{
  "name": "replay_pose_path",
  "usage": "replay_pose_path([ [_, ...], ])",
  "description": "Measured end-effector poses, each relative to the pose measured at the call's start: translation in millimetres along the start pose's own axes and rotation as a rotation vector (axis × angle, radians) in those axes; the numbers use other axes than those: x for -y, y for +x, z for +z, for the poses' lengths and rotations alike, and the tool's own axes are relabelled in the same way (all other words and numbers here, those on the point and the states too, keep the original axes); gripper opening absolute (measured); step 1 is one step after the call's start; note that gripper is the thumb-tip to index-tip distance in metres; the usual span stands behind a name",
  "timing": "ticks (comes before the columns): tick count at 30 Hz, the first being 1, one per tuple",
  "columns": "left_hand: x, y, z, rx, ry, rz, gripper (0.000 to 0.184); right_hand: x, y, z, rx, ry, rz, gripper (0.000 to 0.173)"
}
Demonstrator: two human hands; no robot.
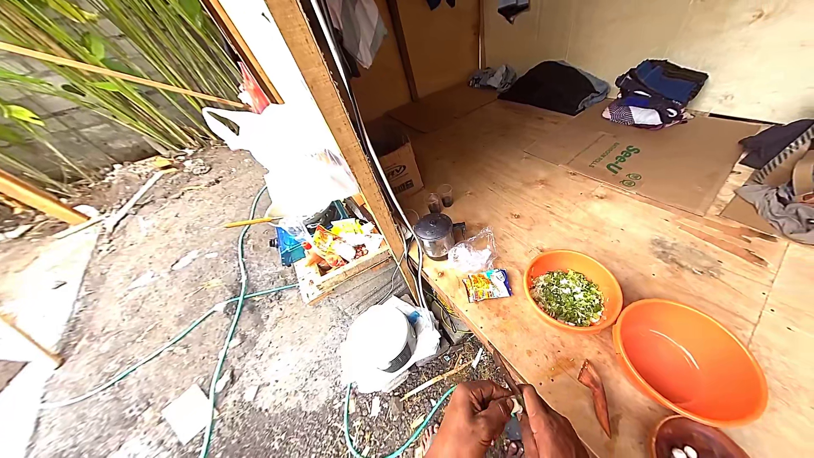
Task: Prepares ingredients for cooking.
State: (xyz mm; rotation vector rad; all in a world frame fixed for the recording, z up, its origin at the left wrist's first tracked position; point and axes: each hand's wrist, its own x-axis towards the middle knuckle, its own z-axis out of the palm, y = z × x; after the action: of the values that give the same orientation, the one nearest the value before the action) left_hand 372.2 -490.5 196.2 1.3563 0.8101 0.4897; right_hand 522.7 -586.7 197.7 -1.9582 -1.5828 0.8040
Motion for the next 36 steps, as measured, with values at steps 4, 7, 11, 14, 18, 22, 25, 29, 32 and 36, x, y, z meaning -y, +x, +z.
replay_pose_path([
  [4, 5.3, 1.2, -4.8, 0.04, -0.015, 0.034, 0.024, -7.5, 1.6, -0.4, 0.021, 0.288, 0.039, 0.037],
  [7, 7.9, 1.0, -5.7, 0.05, -0.146, 0.008, 0.028, -6.8, 1.3, 0.1, -0.012, 0.281, 0.021, 0.036],
  [11, 8.8, 2.9, -1.8, 0.019, -0.243, -0.054, 0.02, -1.2, 1.3, 2.8, -0.068, 0.072, -0.024, 0.032],
  [14, 10.1, 2.1, -0.5, -0.015, -0.364, -0.047, 0.013, -0.7, 2.6, 3.9, -0.073, 0.228, 0.013, 0.033],
  [18, 12.2, 0.0, -2.7, -0.018, -0.526, -0.023, 0.021, -2.9, 4.4, 1.2, -0.039, 0.718, 0.139, 0.049],
  [22, 14.7, -0.1, -4.7, -0.037, -0.607, -0.003, 0.028, -6.3, 6.6, -0.4, -0.061, 0.753, 0.159, 0.044],
  [25, 18.9, 0.3, -7.7, -0.037, -0.626, 0.028, 0.028, -11.2, 8.0, 1.9, -0.101, 0.606, 0.176, 0.04],
  [29, 20.3, -1.7, -11.0, -0.061, -0.644, 0.026, 0.026, -11.7, 10.0, 1.6, -0.09, 0.302, 0.172, 0.044],
  [32, 18.0, -2.6, -6.5, -0.158, -0.534, -0.066, 0.024, -11.0, 6.9, 6.0, -0.181, 0.188, 0.054, 0.043],
  [36, 23.0, -5.1, 0.1, -0.142, -0.432, -0.118, 0.022, -15.1, 6.6, 13.4, -0.189, 0.362, -0.094, 0.029],
])
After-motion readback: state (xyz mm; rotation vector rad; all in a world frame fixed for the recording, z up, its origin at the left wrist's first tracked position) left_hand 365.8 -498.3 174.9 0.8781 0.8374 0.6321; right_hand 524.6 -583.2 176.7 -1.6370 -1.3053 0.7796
